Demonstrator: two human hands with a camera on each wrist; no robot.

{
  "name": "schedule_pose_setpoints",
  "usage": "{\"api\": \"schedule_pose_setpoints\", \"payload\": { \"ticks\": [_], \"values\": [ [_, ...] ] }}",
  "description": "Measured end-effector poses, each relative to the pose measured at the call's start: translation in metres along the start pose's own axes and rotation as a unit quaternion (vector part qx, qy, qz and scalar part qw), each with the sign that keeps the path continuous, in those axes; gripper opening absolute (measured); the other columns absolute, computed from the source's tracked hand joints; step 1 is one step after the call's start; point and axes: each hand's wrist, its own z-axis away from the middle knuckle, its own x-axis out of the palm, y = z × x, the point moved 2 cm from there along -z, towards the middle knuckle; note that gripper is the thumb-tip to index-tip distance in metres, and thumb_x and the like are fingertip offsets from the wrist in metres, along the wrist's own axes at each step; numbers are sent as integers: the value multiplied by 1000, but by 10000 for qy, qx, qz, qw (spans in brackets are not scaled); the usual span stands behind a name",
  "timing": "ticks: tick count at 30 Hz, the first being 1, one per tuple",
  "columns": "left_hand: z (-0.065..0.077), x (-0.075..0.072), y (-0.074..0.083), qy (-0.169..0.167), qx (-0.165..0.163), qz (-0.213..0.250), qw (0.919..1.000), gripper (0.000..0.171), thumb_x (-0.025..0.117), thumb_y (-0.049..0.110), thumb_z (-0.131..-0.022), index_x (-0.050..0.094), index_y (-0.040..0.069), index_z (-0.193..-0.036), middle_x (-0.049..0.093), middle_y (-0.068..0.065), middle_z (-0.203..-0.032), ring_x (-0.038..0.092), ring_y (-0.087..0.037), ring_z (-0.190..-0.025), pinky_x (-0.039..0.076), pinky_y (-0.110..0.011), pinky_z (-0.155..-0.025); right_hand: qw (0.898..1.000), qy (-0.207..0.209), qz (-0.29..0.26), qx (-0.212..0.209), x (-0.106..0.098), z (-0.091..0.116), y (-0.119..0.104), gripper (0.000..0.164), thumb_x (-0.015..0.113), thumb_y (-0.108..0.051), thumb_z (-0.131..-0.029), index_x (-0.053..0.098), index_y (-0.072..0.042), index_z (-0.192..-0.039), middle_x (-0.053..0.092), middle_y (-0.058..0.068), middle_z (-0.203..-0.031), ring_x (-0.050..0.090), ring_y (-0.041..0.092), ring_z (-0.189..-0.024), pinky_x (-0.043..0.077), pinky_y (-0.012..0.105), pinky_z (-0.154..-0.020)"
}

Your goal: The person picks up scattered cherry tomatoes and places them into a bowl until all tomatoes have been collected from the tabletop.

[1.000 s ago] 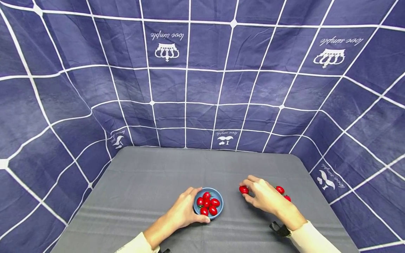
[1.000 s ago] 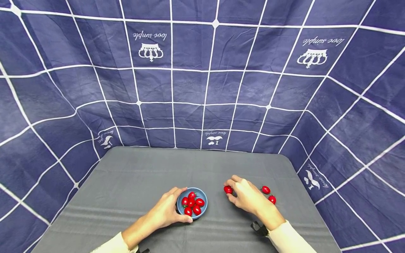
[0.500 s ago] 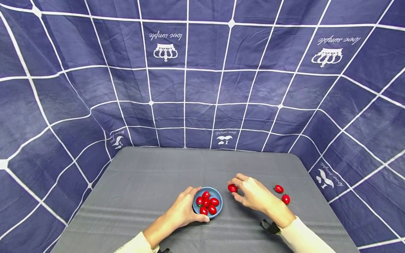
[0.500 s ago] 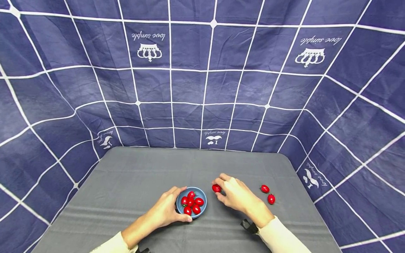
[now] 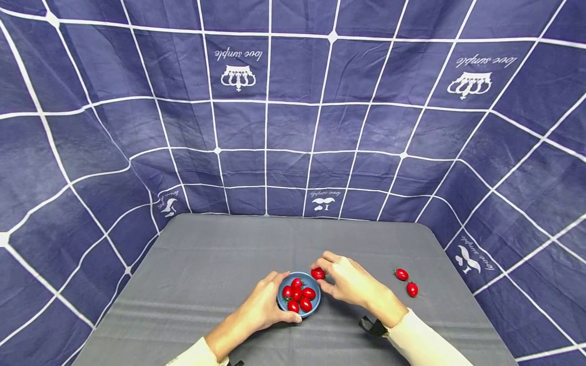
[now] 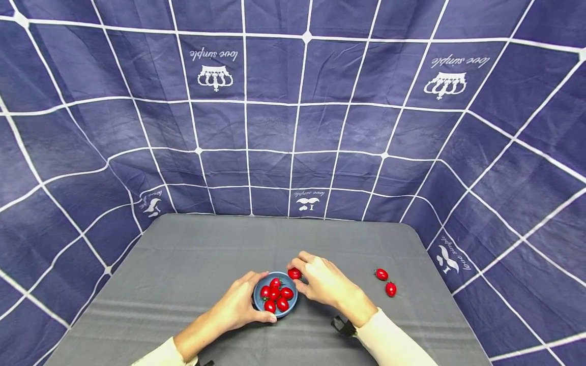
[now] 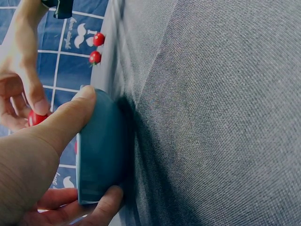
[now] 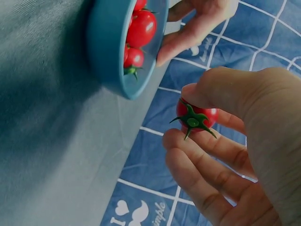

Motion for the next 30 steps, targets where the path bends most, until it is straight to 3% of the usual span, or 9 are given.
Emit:
{"api": "schedule_pose_setpoints", "payload": {
  "ticks": [18, 30],
  "values": [
    [1, -1, 1, -44, -59, -26, 10000, 111, 117, 42, -64, 68, -6, -152, 75, -12, -130, 78, -33, -117, 67, -45, -109, 9996, -216, -122, 105, 10, -12, -10, 30, 95, -14, -94, 85, -15, -122, 74, -4, -110, 79, 14, -84, 65, 24, -76],
    [0, 0, 0, -57, -78, 11, 10000, 112, 117, 41, -64, 67, -6, -152, 75, -12, -131, 78, -34, -118, 67, -48, -108, 9997, -185, 120, 129, 14, -12, -9, 38, 95, -22, -96, 85, -14, -131, 77, 1, -115, 79, 14, -92, 69, 34, -81]
  ]
}}
